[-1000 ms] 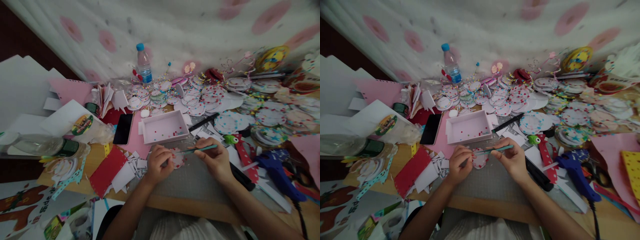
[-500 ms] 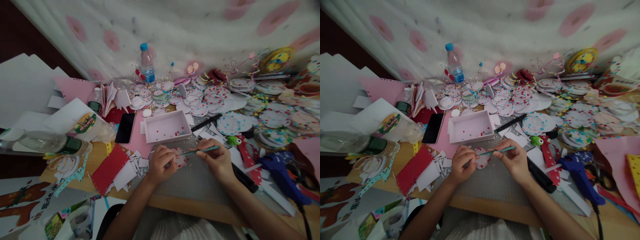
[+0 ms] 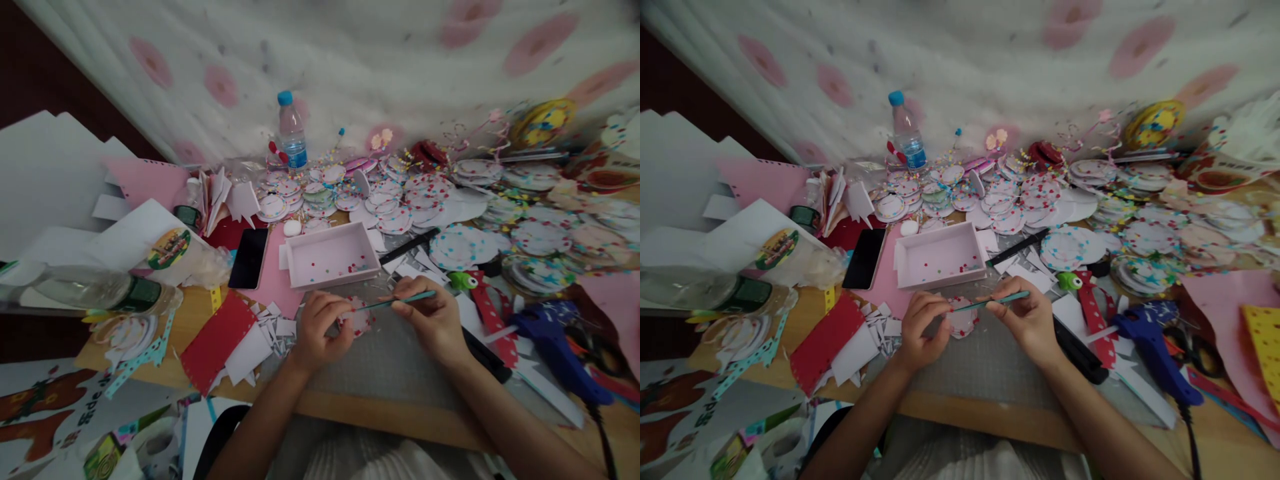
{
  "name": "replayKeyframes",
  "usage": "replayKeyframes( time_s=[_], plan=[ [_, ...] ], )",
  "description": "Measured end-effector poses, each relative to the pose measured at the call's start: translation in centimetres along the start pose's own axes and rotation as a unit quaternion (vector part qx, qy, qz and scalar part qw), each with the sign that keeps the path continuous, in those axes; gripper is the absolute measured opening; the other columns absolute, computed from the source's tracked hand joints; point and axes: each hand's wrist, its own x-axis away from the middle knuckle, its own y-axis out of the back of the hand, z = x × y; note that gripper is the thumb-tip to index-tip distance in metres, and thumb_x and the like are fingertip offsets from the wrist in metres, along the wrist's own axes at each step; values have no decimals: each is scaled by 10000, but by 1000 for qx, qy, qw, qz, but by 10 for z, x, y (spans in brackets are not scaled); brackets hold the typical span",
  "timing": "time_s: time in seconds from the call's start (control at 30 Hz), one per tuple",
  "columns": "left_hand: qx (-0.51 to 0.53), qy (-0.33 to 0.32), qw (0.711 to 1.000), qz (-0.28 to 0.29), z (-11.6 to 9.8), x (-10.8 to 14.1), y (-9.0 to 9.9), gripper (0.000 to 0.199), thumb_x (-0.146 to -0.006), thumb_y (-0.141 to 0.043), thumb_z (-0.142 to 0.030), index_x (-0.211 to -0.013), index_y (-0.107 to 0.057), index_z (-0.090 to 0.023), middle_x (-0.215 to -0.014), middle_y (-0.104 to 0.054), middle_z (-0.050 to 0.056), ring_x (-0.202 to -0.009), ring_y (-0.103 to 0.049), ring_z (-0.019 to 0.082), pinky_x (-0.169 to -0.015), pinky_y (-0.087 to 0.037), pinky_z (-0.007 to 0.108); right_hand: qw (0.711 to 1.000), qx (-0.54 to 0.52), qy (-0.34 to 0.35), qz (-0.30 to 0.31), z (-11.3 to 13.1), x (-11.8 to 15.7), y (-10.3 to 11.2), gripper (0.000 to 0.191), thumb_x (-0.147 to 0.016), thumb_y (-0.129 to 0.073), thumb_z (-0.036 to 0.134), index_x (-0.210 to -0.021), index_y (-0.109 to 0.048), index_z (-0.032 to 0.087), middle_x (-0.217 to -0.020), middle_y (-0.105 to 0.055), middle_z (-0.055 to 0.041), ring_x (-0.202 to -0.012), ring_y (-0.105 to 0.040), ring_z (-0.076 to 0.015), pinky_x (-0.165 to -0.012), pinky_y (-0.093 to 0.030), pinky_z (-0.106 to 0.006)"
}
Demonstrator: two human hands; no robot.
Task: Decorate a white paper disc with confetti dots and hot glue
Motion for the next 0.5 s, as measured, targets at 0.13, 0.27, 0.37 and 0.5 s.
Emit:
replayKeyframes(
  time_s=[0.13,0.27,0.37,0.5],
  plan=[
    [-4,0,1000,-5,0,0,0,163,-792,-579,-77,-899,-619,-193,-817,-653,40,-782,-574,175,-732,-479,337,1000,-4,4,3,0,0,0,122,-718,-770,208,-738,-650,221,-702,-567,1,-686,-599,-144,-648,-578,-302],
    [-23,-7,1000,-6,2,-1,0,129,-808,-567,-99,-870,-622,-199,-794,-660,36,-757,-585,171,-717,-480,329,1000,9,4,-7,0,0,-1,143,-701,-787,243,-724,-649,217,-695,-576,-2,-683,-605,-152,-623,-565,-295],
    [-27,-6,1000,-10,2,-1,0,120,-815,-562,-116,-874,-626,-199,-797,-664,38,-763,-593,172,-715,-482,325,1000,15,5,-10,0,1,0,130,-709,-779,230,-733,-651,221,-702,-578,-4,-688,-599,-148,-622,-562,-290],
    [-24,-2,1000,-12,2,-1,0,125,-814,-560,-101,-866,-623,-197,-784,-660,36,-754,-587,169,-709,-481,320,1000,1,4,-3,-1,1,2,120,-723,-766,206,-757,-654,231,-722,-574,-2,-711,-616,-151,-642,-576,-307]
  ],
)
